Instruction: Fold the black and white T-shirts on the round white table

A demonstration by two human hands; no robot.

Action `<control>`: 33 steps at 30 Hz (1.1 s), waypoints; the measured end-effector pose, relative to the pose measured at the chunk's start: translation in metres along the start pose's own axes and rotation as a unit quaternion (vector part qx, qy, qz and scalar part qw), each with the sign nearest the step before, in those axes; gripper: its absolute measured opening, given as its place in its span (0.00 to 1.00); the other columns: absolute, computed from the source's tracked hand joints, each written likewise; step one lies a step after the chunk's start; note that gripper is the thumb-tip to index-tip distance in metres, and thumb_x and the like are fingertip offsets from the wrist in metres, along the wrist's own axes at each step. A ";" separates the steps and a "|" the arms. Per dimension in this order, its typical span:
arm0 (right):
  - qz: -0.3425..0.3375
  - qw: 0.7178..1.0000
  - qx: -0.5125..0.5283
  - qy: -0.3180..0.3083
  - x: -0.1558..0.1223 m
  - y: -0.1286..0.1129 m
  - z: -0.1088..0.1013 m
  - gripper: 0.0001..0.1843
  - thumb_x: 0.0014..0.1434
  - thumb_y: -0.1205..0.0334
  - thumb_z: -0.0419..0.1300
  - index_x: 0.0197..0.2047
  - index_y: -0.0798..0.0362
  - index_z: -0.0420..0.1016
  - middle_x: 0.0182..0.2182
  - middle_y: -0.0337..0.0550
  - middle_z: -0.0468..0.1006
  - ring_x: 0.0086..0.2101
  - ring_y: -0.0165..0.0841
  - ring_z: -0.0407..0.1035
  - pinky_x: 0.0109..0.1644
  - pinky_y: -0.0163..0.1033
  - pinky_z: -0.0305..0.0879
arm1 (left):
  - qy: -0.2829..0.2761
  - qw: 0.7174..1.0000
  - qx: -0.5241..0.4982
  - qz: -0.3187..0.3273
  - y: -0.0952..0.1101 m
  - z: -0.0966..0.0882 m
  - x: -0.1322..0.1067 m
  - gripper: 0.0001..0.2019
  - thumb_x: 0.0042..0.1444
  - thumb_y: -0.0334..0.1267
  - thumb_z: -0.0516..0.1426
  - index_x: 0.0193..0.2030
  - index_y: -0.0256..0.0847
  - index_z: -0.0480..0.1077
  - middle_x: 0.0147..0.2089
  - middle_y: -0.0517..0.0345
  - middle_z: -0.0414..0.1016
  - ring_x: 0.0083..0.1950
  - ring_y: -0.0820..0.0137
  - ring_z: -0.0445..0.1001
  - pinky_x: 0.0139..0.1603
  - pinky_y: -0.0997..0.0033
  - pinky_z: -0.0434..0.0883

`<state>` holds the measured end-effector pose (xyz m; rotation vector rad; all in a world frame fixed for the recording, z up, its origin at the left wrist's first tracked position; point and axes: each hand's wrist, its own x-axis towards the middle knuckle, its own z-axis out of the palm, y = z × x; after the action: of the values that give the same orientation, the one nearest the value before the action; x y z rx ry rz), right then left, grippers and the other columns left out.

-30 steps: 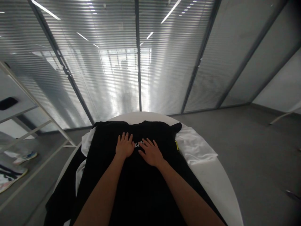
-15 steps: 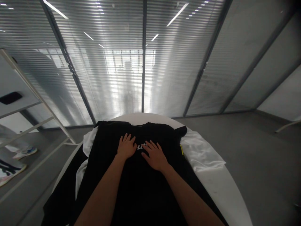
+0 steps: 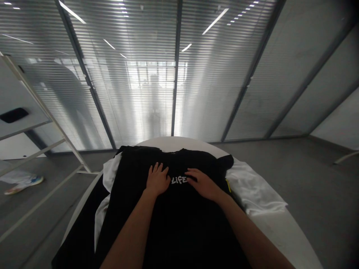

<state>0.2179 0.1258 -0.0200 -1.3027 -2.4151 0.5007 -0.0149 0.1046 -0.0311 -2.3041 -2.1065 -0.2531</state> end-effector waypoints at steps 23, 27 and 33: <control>0.384 0.893 -0.211 0.106 0.002 0.082 -0.065 0.43 0.54 0.29 0.47 0.66 0.44 0.59 0.59 0.60 0.64 0.57 0.62 0.58 0.54 0.65 0.51 | 0.001 1.000 -0.005 -0.004 0.000 0.003 0.002 0.25 0.61 0.46 0.48 0.65 0.48 0.64 0.70 0.53 0.59 0.72 0.56 0.49 0.70 0.48 0.45; 0.418 0.877 -0.207 0.118 -0.001 0.090 -0.063 0.34 0.58 0.41 0.48 0.64 0.48 0.63 0.55 0.62 0.67 0.55 0.59 0.60 0.53 0.62 0.53 | 0.003 1.000 -0.006 -0.007 0.000 0.003 0.002 0.25 0.61 0.46 0.48 0.65 0.49 0.64 0.69 0.53 0.59 0.72 0.57 0.49 0.70 0.48 0.45; 0.416 0.885 -0.182 0.101 -0.001 0.098 -0.068 0.31 0.57 0.53 0.49 0.65 0.40 0.62 0.53 0.58 0.70 0.55 0.60 0.61 0.52 0.65 0.54 | -0.002 1.000 -0.009 -0.007 -0.001 0.004 0.004 0.25 0.61 0.46 0.48 0.65 0.49 0.64 0.70 0.53 0.59 0.72 0.57 0.49 0.70 0.48 0.45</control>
<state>0.3204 0.1847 -0.0063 -2.4217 -1.7242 0.0828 -0.0149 0.1087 -0.0349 -2.3021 -2.1310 -0.2694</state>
